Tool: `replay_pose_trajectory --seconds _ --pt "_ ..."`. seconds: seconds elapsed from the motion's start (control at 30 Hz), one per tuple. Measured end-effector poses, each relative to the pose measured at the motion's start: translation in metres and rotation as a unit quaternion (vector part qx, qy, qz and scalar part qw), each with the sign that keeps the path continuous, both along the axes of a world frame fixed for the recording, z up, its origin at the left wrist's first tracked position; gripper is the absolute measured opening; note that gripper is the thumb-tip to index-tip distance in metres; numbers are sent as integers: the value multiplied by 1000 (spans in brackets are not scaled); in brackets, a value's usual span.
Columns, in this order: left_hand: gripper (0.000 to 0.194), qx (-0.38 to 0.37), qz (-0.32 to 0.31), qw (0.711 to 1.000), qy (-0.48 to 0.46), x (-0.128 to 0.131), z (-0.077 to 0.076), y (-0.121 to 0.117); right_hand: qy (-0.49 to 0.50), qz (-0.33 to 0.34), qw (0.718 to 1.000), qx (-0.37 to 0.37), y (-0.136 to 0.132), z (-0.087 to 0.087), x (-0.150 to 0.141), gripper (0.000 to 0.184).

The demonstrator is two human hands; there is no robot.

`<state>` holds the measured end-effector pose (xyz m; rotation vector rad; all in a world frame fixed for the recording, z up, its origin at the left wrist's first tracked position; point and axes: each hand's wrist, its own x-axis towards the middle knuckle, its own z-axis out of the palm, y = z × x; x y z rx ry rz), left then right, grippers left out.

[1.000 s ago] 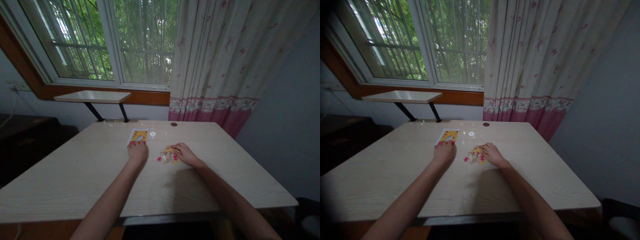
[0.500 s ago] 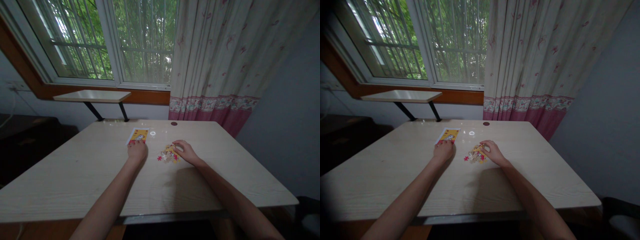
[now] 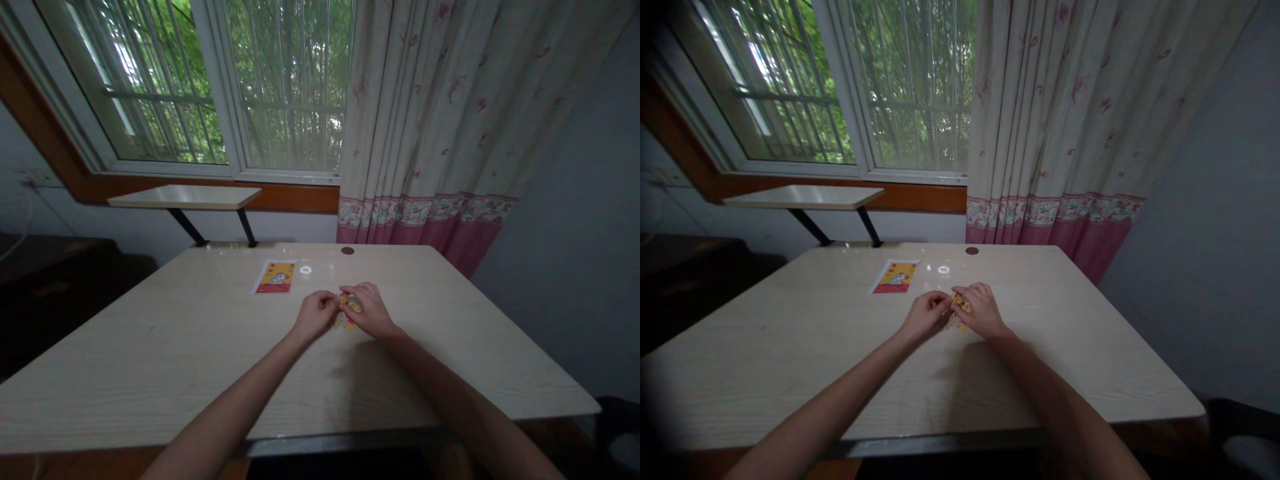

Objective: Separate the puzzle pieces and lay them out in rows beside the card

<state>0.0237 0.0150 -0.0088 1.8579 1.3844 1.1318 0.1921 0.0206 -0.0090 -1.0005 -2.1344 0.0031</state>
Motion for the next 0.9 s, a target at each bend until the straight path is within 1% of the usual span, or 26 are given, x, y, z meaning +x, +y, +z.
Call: replay_pose_trajectory --seconds 0.1,0.27,0.4,0.53,0.7,0.83,0.9 --pt "23 8 3 1000 -23 2 -2 -1 -1 -5 1000 4 -1 0 -3 33" --pt "20 27 5 999 -17 -1 3 -2 -9 -12 1000 4 -3 0 -6 28" --pt "18 9 17 999 -32 -5 4 1 1 -13 1000 5 -4 4 -5 34" --pt "18 3 -7 998 -63 -12 2 5 11 -25 1000 8 -4 8 0 27" --pt "16 -2 -46 997 -60 -14 3 6 -11 -4 1000 11 -4 9 2 22" --pt "17 -2 -57 997 -54 -14 3 5 -25 -4 1000 14 -4 8 1 22" --pt "18 12 -51 998 -43 -15 4 5 -19 -13 1000 22 -3 8 2 21"
